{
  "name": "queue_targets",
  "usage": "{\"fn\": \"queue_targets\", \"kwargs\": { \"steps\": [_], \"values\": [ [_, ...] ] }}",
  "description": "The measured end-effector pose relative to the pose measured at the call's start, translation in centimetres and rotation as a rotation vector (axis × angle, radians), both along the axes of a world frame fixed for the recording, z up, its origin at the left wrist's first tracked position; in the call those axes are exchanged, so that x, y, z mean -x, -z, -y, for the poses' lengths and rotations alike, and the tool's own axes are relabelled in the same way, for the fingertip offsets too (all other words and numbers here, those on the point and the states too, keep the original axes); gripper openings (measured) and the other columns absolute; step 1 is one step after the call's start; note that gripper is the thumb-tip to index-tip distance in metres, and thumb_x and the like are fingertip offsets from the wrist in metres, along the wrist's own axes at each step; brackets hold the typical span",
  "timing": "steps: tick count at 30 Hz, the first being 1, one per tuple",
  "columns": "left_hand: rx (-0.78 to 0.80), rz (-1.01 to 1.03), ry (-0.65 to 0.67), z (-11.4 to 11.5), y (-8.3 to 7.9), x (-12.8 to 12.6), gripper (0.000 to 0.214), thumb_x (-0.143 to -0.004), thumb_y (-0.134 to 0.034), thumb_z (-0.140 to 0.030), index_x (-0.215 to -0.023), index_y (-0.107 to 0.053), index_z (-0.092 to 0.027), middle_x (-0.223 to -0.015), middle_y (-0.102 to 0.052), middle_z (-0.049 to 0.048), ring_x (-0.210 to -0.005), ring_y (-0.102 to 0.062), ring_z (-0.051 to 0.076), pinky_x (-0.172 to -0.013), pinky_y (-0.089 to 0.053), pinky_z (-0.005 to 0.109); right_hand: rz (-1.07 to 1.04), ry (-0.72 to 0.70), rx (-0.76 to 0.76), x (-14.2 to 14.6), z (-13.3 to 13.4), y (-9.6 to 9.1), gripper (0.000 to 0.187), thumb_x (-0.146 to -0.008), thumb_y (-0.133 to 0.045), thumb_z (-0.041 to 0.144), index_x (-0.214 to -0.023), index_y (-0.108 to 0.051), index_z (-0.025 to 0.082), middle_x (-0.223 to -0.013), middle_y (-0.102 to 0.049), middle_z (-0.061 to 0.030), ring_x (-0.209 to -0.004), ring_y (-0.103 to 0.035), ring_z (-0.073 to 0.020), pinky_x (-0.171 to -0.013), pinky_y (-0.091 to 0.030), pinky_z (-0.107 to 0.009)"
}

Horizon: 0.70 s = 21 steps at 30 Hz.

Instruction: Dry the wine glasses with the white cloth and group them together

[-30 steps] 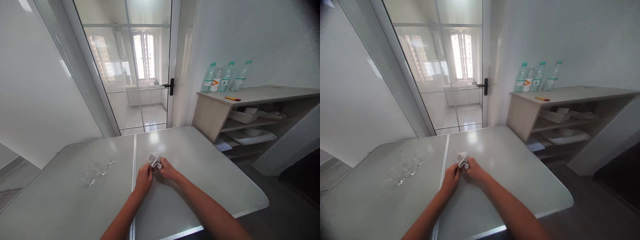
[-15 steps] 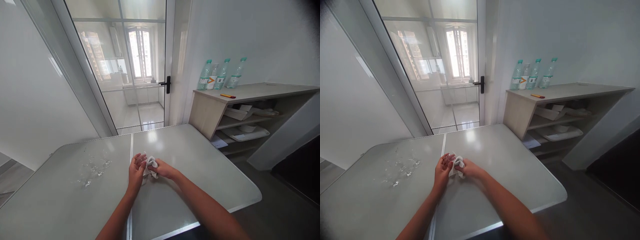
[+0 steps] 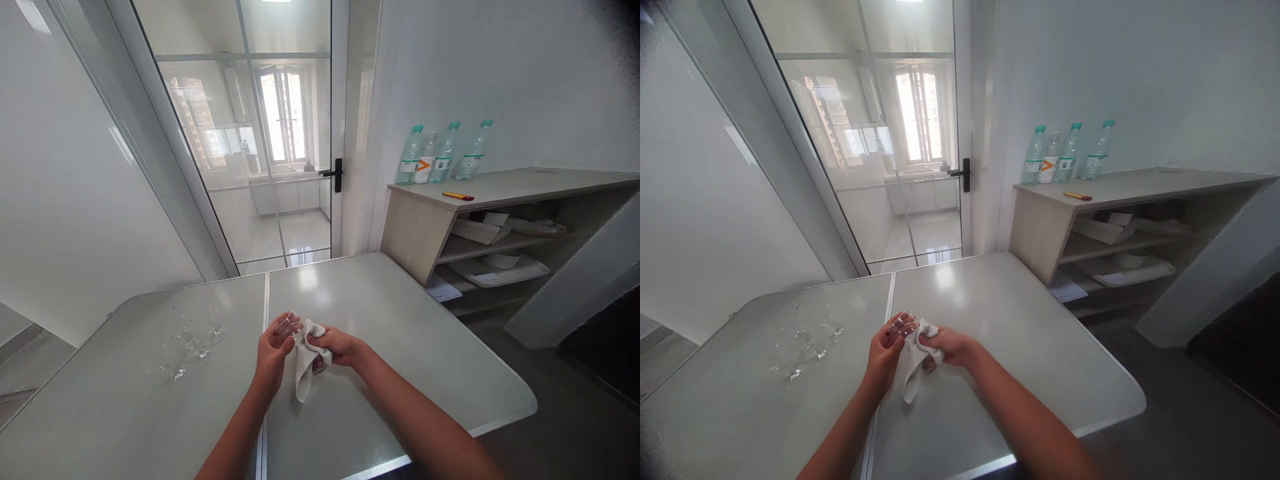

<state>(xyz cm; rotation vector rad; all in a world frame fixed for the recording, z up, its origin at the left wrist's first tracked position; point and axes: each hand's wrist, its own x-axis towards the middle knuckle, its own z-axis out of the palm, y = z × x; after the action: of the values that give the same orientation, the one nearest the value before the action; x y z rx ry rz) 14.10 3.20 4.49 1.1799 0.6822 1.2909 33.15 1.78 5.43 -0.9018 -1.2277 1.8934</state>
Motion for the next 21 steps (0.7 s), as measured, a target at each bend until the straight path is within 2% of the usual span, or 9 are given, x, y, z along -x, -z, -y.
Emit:
{"fn": "queue_targets", "kwargs": {
  "steps": [3,5,7,9,12,15,17,19,21],
  "values": [
    [0.044,-0.059,-0.131,0.1,0.0,-0.4,0.066,-0.073,-0.087,-0.040,-0.131,-0.064,-0.017,-0.130,-0.069,0.0188,-0.117,-0.069,0.033,-0.103,-0.054,0.049,0.287,0.115,-0.308,0.1,-0.3,0.0,0.035,-0.078,-0.071,0.050,-0.082,-0.055,0.020,-0.071,-0.053,0.0020,-0.063,-0.047,-0.0133,-0.064,-0.040,-0.029],
    [0.071,-0.120,-0.237,0.0,-0.1,-0.4,0.066,-0.073,-0.088,-0.039,-0.130,-0.063,-0.017,-0.130,-0.069,0.0187,-0.118,-0.069,0.033,-0.103,-0.054,0.049,0.566,0.249,-0.578,0.9,-0.5,0.2,0.020,-0.077,-0.069,0.032,-0.074,-0.053,0.020,-0.072,-0.053,0.0015,-0.068,-0.045,-0.0137,-0.069,-0.038,-0.029],
    [0.057,-0.149,-0.287,-0.3,-0.2,-0.1,0.066,-0.073,-0.088,-0.038,-0.131,-0.063,-0.018,-0.133,-0.067,0.0184,-0.120,-0.068,0.033,-0.104,-0.054,0.049,0.736,0.333,-0.732,1.7,-0.6,0.4,0.016,-0.072,-0.068,0.022,-0.071,-0.052,0.019,-0.074,-0.054,0.0009,-0.072,-0.045,-0.0145,-0.072,-0.037,-0.029],
    [0.024,-0.127,-0.240,-0.6,-0.1,0.4,0.067,-0.073,-0.088,-0.039,-0.132,-0.062,-0.020,-0.135,-0.066,0.0178,-0.122,-0.067,0.033,-0.105,-0.053,0.048,0.695,0.321,-0.695,2.3,-0.5,0.6,0.018,-0.074,-0.068,0.026,-0.071,-0.052,0.019,-0.074,-0.055,0.0011,-0.072,-0.046,-0.0144,-0.072,-0.038,-0.029],
    [0.024,-0.054,-0.055,-1.0,0.0,1.1,0.068,-0.073,-0.087,-0.044,-0.132,-0.063,-0.018,-0.133,-0.068,0.0188,-0.120,-0.068,0.034,-0.106,-0.052,0.049,0.294,0.153,-0.345,1.9,-0.4,0.8,0.034,-0.080,-0.070,0.050,-0.081,-0.057,0.019,-0.073,-0.057,0.0013,-0.067,-0.050,-0.0138,-0.066,-0.041,-0.028],
    [0.021,-0.035,0.048,-1.0,0.0,1.2,0.071,-0.073,-0.086,-0.049,-0.132,-0.063,-0.016,-0.133,-0.068,0.0202,-0.118,-0.069,0.035,-0.106,-0.052,0.050,-0.056,0.010,-0.059,0.9,-0.4,1.0,0.058,-0.069,-0.078,0.067,-0.094,-0.058,0.019,-0.076,-0.061,-0.0002,-0.063,-0.054,-0.0144,-0.062,-0.044,-0.029],
    [0.014,-0.061,0.004,-0.9,-0.1,0.9,0.069,-0.074,-0.086,-0.047,-0.132,-0.063,-0.016,-0.133,-0.067,0.0194,-0.118,-0.069,0.034,-0.106,-0.053,0.049,-0.023,0.037,-0.106,0.6,-0.5,1.1,0.054,-0.071,-0.077,0.065,-0.092,-0.058,0.019,-0.075,-0.061,0.0000,-0.063,-0.054,-0.0143,-0.062,-0.044,-0.029],
    [0.028,-0.126,-0.099,-0.7,-0.3,0.4,0.067,-0.073,-0.087,-0.043,-0.130,-0.063,-0.017,-0.132,-0.069,0.0183,-0.116,-0.070,0.032,-0.103,-0.055,0.047,0.229,0.136,-0.337,0.7,-0.6,1.1,0.036,-0.082,-0.070,0.052,-0.083,-0.058,0.019,-0.073,-0.059,0.0006,-0.065,-0.052,-0.0141,-0.064,-0.042,-0.028],
    [0.055,-0.203,-0.226,-0.5,-0.5,0.0,0.064,-0.071,-0.089,-0.040,-0.125,-0.064,-0.017,-0.127,-0.071,0.0175,-0.112,-0.072,0.031,-0.100,-0.057,0.046,0.585,0.261,-0.630,1.3,-0.6,1.2,0.018,-0.084,-0.064,0.033,-0.078,-0.057,0.018,-0.074,-0.059,-0.0006,-0.069,-0.050,-0.0152,-0.069,-0.040,-0.029]
  ]
}}
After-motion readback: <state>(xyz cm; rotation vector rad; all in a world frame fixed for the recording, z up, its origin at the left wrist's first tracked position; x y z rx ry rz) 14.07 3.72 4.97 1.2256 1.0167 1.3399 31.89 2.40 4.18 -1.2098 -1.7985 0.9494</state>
